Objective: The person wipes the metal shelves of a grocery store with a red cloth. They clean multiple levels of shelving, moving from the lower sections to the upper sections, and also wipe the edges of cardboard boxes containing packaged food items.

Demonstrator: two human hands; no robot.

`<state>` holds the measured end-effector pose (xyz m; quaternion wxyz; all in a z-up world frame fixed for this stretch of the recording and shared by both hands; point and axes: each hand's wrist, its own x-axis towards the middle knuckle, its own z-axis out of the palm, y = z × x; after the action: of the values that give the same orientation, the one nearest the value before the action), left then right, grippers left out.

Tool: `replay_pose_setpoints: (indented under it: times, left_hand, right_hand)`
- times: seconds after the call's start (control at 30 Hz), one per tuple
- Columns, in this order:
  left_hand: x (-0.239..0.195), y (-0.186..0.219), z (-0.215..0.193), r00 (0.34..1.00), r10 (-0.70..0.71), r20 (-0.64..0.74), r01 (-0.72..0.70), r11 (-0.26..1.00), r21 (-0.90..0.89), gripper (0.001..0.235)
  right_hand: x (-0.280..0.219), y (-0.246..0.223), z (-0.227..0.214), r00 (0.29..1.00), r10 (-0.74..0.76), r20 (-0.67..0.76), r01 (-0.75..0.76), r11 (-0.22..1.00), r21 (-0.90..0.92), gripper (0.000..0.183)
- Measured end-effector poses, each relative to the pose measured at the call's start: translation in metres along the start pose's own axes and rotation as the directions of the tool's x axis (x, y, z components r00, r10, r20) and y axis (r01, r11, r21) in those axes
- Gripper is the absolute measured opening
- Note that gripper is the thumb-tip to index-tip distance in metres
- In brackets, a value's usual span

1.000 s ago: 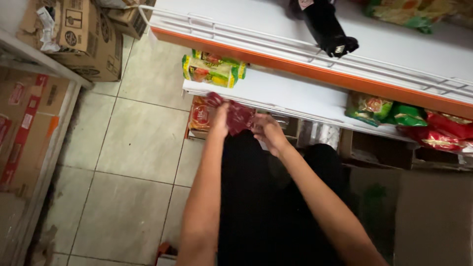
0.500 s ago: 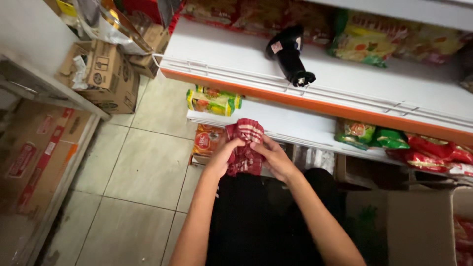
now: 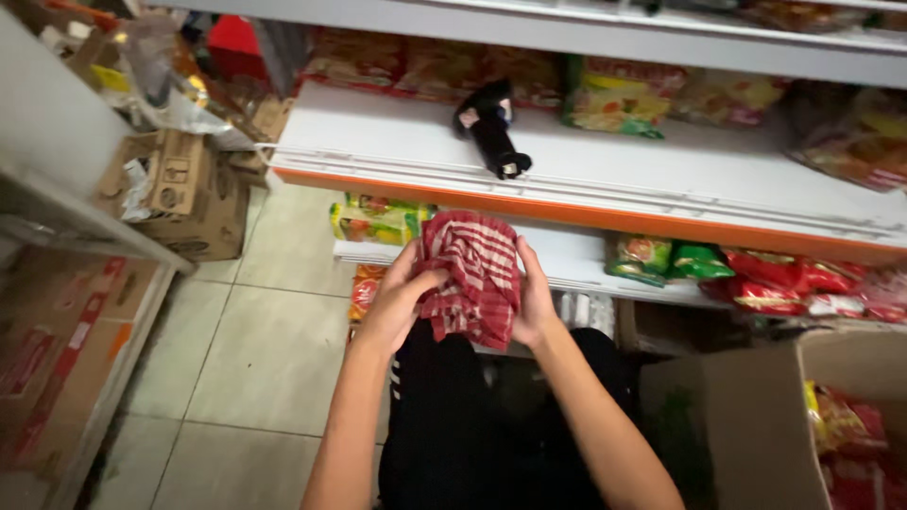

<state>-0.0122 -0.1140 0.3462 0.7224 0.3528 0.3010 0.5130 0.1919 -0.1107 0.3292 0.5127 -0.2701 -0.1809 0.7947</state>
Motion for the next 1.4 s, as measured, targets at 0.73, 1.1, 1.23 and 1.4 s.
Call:
replay_pose_setpoints:
  times: [0.73, 1.1, 1.23, 1.4]
  left_hand:
    - [-0.017, -0.012, 0.097, 0.806, 0.425, 0.413, -0.424, -0.074, 0.903, 0.046]
    - [0.027, 0.181, 0.077, 0.404, 0.783, 0.474, -0.424, -0.299, 0.855, 0.063]
    - [0.045, 0.222, 0.075, 0.374, 0.789, 0.487, -0.287, -0.401, 0.87, 0.067]
    - [0.05, 0.254, 0.043, 0.29, 0.855, 0.43, -0.157, -0.4, 0.903, 0.067]
  right_hand:
    - [-0.058, -0.038, 0.023, 0.982, -0.189, 0.025, 0.184, 0.974, 0.131, 0.068]
    - [-0.053, -0.154, 0.13, -0.127, -0.746, 0.653, 0.737, -0.512, -0.442, 0.061]
    - [-0.012, -0.166, 0.177, -0.001, -0.271, 0.962, 0.098, -0.958, -0.27, 0.053]
    - [0.007, -0.181, 0.173, 0.178, 0.028, 0.984, -0.255, -0.964, 0.073, 0.048]
